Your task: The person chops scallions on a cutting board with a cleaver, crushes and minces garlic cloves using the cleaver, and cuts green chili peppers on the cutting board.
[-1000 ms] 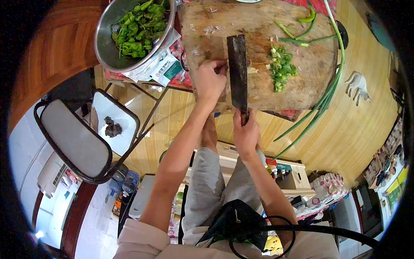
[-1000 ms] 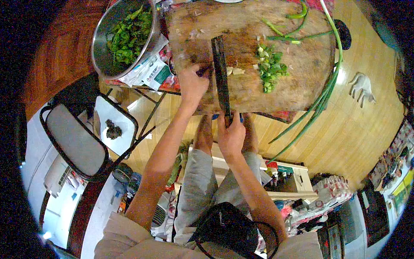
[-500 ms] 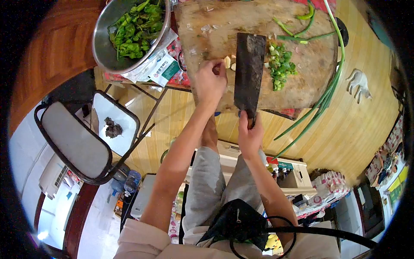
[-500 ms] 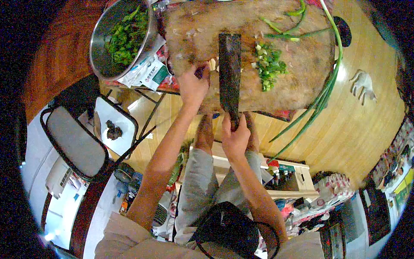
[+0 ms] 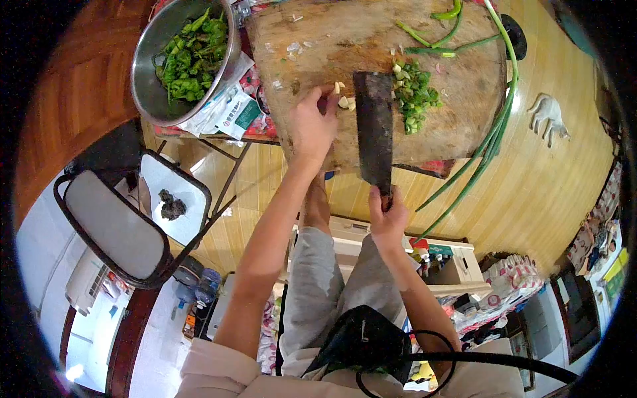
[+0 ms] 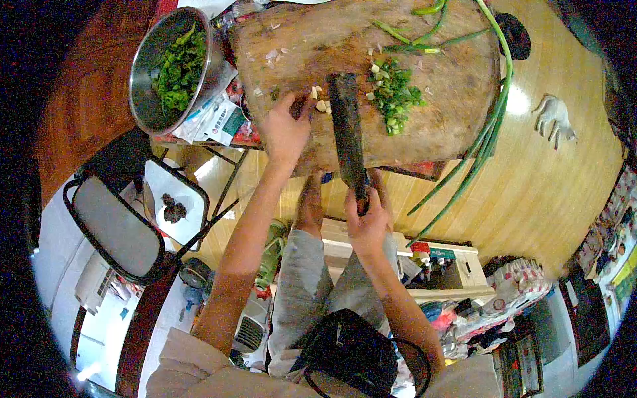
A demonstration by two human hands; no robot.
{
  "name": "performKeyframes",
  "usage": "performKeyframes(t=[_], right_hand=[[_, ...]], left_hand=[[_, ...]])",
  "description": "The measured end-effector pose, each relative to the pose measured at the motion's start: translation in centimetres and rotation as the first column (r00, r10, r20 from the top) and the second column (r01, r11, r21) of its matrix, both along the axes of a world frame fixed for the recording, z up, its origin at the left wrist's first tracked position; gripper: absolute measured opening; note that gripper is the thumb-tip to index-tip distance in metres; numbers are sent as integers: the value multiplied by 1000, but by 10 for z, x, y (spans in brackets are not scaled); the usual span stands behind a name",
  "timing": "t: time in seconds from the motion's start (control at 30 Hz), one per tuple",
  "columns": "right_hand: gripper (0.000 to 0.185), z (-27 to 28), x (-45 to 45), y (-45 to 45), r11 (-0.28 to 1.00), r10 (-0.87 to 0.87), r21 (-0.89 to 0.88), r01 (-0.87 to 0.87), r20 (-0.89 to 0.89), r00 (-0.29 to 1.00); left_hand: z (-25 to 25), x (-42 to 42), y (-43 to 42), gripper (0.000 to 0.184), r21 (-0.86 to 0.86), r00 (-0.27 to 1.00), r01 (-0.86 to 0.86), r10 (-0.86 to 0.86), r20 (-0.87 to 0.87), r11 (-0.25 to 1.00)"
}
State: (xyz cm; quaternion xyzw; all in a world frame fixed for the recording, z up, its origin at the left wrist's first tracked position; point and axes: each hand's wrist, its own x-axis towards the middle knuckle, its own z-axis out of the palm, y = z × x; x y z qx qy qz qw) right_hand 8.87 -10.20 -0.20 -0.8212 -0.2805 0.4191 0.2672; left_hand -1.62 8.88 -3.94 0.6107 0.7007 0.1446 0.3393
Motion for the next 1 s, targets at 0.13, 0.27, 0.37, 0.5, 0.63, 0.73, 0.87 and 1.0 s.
performKeyframes(t=[0.13,0.27,0.37,0.5,0.63,0.73,0.87,1.0], right_hand=[[24,11,-9,22,992,83,-89,-84,-19,996],[26,-6,-20,36,977,172,-123,-177,-48,984],[27,-8,-23,44,964,224,-132,-229,-56,973],[21,-12,-18,40,992,118,-44,-116,49,992],[26,-30,9,19,998,21,-58,-15,102,995],[24,-7,20,31,992,-14,-126,29,116,993],[23,4,20,32,981,89,-184,-62,139,986],[24,-3,2,26,982,183,-75,-173,152,971]], left_hand=[[-5,-14,-2,16,81,994,-89,83,72,993],[-5,-32,2,27,89,934,-287,257,249,954],[-4,-32,4,30,31,946,-264,252,203,964],[-8,-16,4,30,65,947,-145,119,299,987],[-13,4,-3,30,-69,908,-145,161,387,987],[5,12,-1,31,-241,819,-147,255,513,959],[14,1,2,29,-229,843,-140,237,483,963],[57,-13,10,30,-258,773,-162,285,567,953]])
